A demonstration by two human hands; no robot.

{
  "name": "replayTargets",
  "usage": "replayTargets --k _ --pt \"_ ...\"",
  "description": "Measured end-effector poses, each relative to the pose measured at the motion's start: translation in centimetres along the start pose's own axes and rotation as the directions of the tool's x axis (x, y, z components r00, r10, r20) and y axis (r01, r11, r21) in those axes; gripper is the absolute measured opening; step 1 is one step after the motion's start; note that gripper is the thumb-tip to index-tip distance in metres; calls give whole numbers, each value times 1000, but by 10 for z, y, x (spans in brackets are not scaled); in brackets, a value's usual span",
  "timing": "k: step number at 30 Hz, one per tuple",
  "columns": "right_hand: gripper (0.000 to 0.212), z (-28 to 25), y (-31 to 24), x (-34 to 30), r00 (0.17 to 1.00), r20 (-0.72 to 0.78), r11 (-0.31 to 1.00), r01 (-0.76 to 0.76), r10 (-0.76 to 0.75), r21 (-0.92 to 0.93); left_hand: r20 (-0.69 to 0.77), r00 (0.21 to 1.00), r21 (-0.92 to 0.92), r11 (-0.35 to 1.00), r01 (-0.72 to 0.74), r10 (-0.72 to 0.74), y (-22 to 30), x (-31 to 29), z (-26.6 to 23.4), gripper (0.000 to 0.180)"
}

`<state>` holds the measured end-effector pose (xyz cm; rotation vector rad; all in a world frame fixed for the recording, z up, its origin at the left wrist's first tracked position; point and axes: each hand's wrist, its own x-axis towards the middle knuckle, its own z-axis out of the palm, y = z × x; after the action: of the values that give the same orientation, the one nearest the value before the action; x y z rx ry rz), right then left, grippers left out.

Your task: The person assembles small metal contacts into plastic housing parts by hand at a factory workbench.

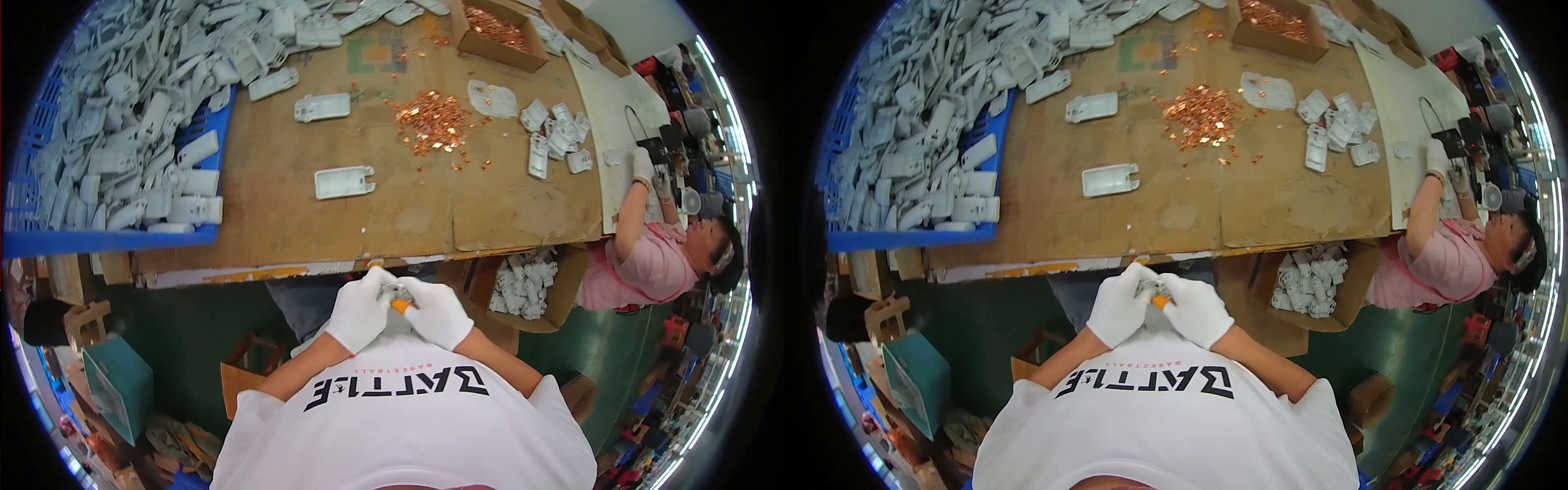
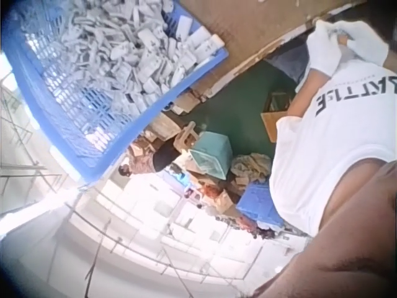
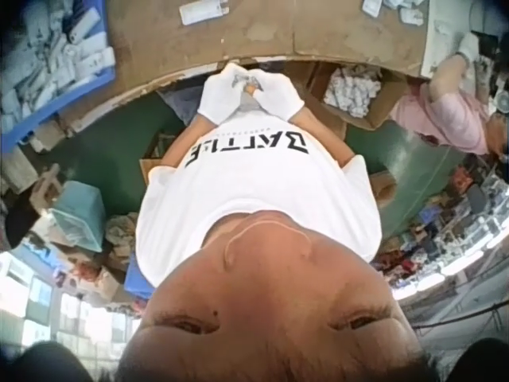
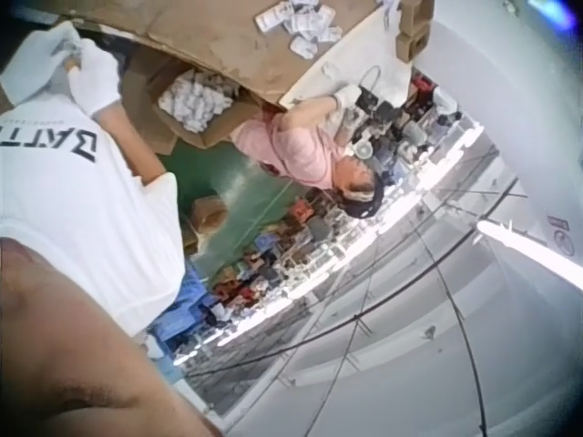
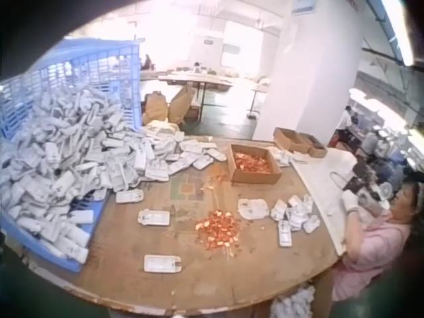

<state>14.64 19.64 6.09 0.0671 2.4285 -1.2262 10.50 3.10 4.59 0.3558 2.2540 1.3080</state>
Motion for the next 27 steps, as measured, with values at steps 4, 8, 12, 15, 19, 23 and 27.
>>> replayTargets --k 4,8,12,15,19,23,27 --pt "22 2 -4 8 1000 -26 998 -6 4 -68 21 1000 54 998 16 -18 -4 8 -5 12" --pt "23 1 -4 9 990 -124 997 61 -67 -52 40 999 -40 999 5 -3 -1 10 -9 15" --pt "28 -7 -2 7 999 -43 999 -30 29 -14 34 998 47 998 -47 45 6 14 -8 15" --pt "49 1 15 8 946 -311 995 98 -93 -1 92 995 -56 998 -33 38 6 22 -11 27" --pt "56 -3 7 9 905 -425 994 48 -2 98 72 991 -144 985 -98 109 5 27 -8 41" --pt "48 0 17 13 777 -557 955 272 -292 -120 26 999 -177 983 39 -35 26 29 -4 41" --pt "36 0 20 9 782 -430 884 326 -452 -336 -129 988 -90 991 -102 90 26 26 -1 43"
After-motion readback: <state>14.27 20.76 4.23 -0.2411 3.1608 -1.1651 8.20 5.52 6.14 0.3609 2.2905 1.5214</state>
